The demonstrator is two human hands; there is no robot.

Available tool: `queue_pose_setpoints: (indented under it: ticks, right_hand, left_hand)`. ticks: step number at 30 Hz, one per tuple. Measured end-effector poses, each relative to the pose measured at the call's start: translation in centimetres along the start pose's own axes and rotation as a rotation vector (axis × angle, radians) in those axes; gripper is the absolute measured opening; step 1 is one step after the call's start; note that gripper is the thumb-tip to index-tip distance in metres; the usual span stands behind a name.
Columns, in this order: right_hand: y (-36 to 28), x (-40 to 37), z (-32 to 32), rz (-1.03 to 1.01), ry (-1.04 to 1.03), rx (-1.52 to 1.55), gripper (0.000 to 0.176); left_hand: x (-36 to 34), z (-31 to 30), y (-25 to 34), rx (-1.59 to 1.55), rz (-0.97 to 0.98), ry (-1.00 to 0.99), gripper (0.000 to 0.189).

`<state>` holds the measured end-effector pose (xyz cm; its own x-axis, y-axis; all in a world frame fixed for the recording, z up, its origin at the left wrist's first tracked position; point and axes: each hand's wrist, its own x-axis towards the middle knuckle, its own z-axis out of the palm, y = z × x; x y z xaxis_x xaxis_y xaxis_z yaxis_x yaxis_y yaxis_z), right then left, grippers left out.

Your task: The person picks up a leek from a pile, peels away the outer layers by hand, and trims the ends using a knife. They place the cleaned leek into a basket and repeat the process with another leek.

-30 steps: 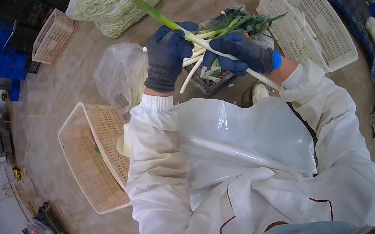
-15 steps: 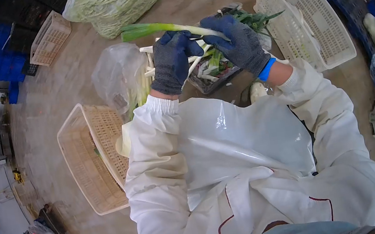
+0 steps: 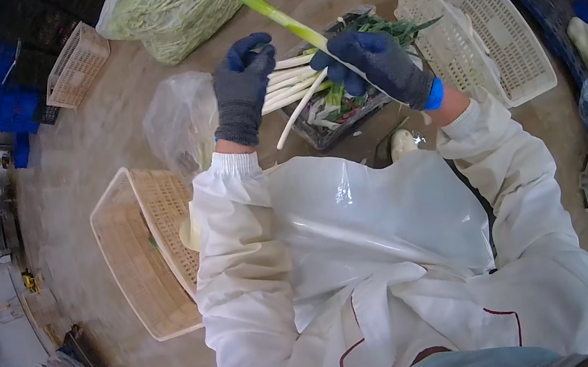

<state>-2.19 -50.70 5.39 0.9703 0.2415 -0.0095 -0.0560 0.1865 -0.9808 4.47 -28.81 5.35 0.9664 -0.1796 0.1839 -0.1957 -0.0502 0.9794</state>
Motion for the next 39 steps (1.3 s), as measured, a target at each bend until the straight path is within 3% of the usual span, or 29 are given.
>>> queue_pose_setpoints:
  ticks: [3, 4, 7, 8, 11, 14, 17, 20, 23, 25, 31, 32, 34, 37, 39]
  right_hand:
    - [1.4, 0.4, 0.2, -0.147, 0.118, -0.168, 0.028]
    - [1.5, 0.5, 0.4, -0.191, 0.158, -0.231, 0.028]
    - [1.7, 0.7, 0.7, -0.456, 0.285, -0.973, 0.025]
    - [1.8, 0.6, 0.7, -0.505, 0.296, -0.995, 0.024]
    - [2.1, 0.5, 0.9, -0.600, 0.314, -1.041, 0.025]
    - [2.0, 0.6, 1.1, -0.577, 0.297, -1.021, 0.025]
    - [2.2, 0.7, 1.0, -0.566, 0.288, -0.963, 0.025]
    - [2.2, 0.6, 0.9, -0.577, 0.278, -0.987, 0.024]
    - [2.0, 0.4, 1.2, -0.562, 0.275, -1.045, 0.024]
    - [2.5, 0.4, 1.3, -0.648, 0.309, -1.085, 0.023]
    - [1.8, 0.2, 1.6, -0.650, 0.297, -1.124, 0.023]
    - [2.0, 0.3, 1.4, -0.580, 0.222, -0.929, 0.024]
    - [2.5, 0.4, 1.0, -0.434, 0.076, -0.538, 0.026]
    - [-0.4, -0.3, 0.4, 0.196, -0.183, 0.007, 0.033]
    - [-1.9, -1.0, 0.7, 0.198, -0.248, 0.019, 0.039]
  left_hand:
    - [-1.1, 1.0, 1.7, -0.227, -0.153, -0.169, 0.026]
    - [-1.2, 0.9, 1.5, -0.150, -0.062, -0.265, 0.027]
    - [-1.2, 1.7, 1.4, -0.049, -0.021, -0.364, 0.028]
    - [-1.4, 1.9, 1.4, 0.437, 0.475, -0.327, 0.027]
    - [-1.7, 2.0, 1.2, 0.030, 0.115, -0.344, 0.025]
    - [-1.0, 1.4, 0.4, 0.647, 0.648, -0.287, 0.026]
    - [-1.6, 1.6, 1.0, 0.439, 0.472, -0.316, 0.025]
    - [-2.0, 2.1, 1.8, -0.100, 0.070, -0.293, 0.026]
    - [-1.7, 1.7, 1.3, 0.242, 0.303, -0.284, 0.028]
    - [-2.0, 1.7, 1.7, 0.335, 0.367, -0.285, 0.029]
    - [-1.5, 1.1, -0.1, 0.613, 0.576, -0.213, 0.021]
    - [-1.5, 1.1, 0.2, 0.648, 0.642, -0.207, 0.021]
    - [-1.4, 1.0, 0.2, 0.532, 0.557, -0.166, 0.020]
    - [-0.8, -0.2, 0.4, 0.592, 0.541, -0.051, 0.019]
    - [0.1, -2.1, 0.2, 0.734, 0.564, -0.010, 0.016]
